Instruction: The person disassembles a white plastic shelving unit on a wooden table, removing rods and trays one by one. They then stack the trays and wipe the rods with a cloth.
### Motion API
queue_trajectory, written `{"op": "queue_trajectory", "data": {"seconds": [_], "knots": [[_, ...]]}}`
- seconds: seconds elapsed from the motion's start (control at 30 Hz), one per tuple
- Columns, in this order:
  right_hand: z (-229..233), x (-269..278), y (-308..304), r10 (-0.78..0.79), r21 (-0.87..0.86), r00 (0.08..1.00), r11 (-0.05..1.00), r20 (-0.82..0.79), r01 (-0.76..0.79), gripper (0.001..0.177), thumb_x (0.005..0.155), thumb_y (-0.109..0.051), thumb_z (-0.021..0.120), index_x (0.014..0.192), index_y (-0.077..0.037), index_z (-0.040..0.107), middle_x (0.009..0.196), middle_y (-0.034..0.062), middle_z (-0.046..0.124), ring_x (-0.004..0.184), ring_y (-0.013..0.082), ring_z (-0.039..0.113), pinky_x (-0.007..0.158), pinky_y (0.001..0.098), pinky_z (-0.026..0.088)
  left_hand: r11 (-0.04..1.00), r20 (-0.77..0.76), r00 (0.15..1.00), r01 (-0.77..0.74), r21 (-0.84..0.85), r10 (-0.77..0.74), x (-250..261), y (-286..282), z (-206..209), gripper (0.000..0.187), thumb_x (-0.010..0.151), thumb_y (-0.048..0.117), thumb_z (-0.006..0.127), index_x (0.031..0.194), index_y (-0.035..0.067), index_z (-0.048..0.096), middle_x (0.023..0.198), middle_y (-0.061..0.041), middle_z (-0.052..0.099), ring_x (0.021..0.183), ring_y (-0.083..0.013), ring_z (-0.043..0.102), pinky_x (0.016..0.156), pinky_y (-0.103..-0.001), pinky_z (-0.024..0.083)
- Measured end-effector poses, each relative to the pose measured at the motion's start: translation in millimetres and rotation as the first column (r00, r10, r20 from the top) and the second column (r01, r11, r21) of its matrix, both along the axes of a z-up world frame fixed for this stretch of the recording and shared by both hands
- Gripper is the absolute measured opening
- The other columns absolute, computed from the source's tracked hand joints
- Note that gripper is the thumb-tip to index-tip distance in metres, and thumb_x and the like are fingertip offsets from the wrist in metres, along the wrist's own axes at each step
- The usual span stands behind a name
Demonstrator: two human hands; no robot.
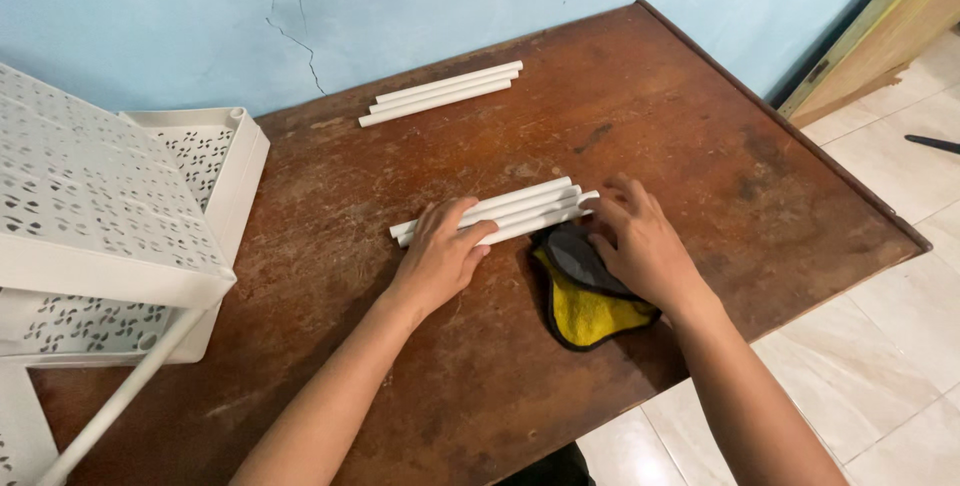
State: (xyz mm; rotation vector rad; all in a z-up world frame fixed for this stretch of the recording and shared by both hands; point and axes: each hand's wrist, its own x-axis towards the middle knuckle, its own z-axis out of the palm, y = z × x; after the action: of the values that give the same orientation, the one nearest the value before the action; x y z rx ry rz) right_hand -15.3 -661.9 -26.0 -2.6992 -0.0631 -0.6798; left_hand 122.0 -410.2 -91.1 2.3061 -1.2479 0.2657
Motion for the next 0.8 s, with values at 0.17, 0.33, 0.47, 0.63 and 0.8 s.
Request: {"op": "queue_trajectory", "data": {"seconds": [0.17, 0.33, 0.47, 0.63, 0.8], "knots": [[7.7, 4.0, 15.7, 0.118, 0.041, 0.973, 0.993, -0.197, -0.112, 0.029, 0.085, -0.014, 0.071, 0.114, -0.010, 0.073, 0.128, 0.0121, 0.064, 0.118, 0.0337, 0.062, 0.096, 0.0444, 0.053, 0.997, -0.035, 0.997, -0.068, -0.034, 0.067, 11.3, 1.2, -1.9, 0.029, 0.092, 0.021, 0.073, 0.121, 0.017, 0.072, 0.143, -0.012, 0.057, 0.139, -0.0352, 0.049, 0.117, -0.053, 0.038], [12.3, 16.4, 33.4, 0.150, -0.072, 0.980, 0.984, -0.127, -0.160, 0.028, 0.087, -0.024, 0.071, 0.111, -0.010, 0.074, 0.121, 0.0112, 0.068, 0.117, 0.0336, 0.061, 0.096, 0.0469, 0.051, 0.997, 0.053, 0.997, -0.058, 0.057, 0.055, 16.3, 0.6, 2.3, 0.033, 0.095, 0.028, 0.069, 0.126, 0.017, 0.069, 0.145, -0.011, 0.054, 0.143, -0.0334, 0.043, 0.122, -0.058, 0.020], [24.1, 20.4, 51.5, 0.130, -0.106, 0.979, 0.983, -0.159, -0.148, 0.026, 0.088, -0.024, 0.070, 0.110, -0.010, 0.074, 0.118, 0.0113, 0.068, 0.115, 0.0336, 0.061, 0.093, 0.0477, 0.051, 1.000, 0.093, 0.996, -0.012, 0.017, 0.010, 3.9, 16.0, 12.1, 0.036, 0.095, 0.030, 0.067, 0.128, 0.014, 0.068, 0.145, -0.013, 0.051, 0.141, -0.0313, 0.045, 0.122, -0.060, 0.015], [38.7, 31.4, 97.3, 0.321, -0.115, 0.946, 0.939, -0.040, -0.323, 0.028, 0.087, -0.018, 0.071, 0.112, -0.007, 0.072, 0.119, 0.0133, 0.068, 0.112, 0.0340, 0.063, 0.090, 0.0473, 0.053, 0.998, 0.097, 0.995, -0.023, -0.050, 0.028, -24.1, 64.3, 27.4, 0.020, 0.097, 0.023, 0.067, 0.112, 0.012, 0.074, 0.135, -0.010, 0.060, 0.131, -0.0269, 0.056, 0.122, -0.058, 0.026], [43.4, 46.6, 164.8, 0.496, -0.068, 0.867, 0.865, -0.038, -0.498, 0.029, 0.087, -0.018, 0.074, 0.114, -0.007, 0.072, 0.117, 0.0136, 0.069, 0.106, 0.0346, 0.067, 0.084, 0.0455, 0.056, 0.986, 0.311, 0.945, -0.047, -0.161, 0.096, -59.2, 132.5, 34.5, 0.010, 0.093, 0.015, 0.072, 0.100, 0.009, 0.076, 0.118, -0.009, 0.068, 0.116, -0.0255, 0.064, 0.109, -0.052, 0.043]]}}
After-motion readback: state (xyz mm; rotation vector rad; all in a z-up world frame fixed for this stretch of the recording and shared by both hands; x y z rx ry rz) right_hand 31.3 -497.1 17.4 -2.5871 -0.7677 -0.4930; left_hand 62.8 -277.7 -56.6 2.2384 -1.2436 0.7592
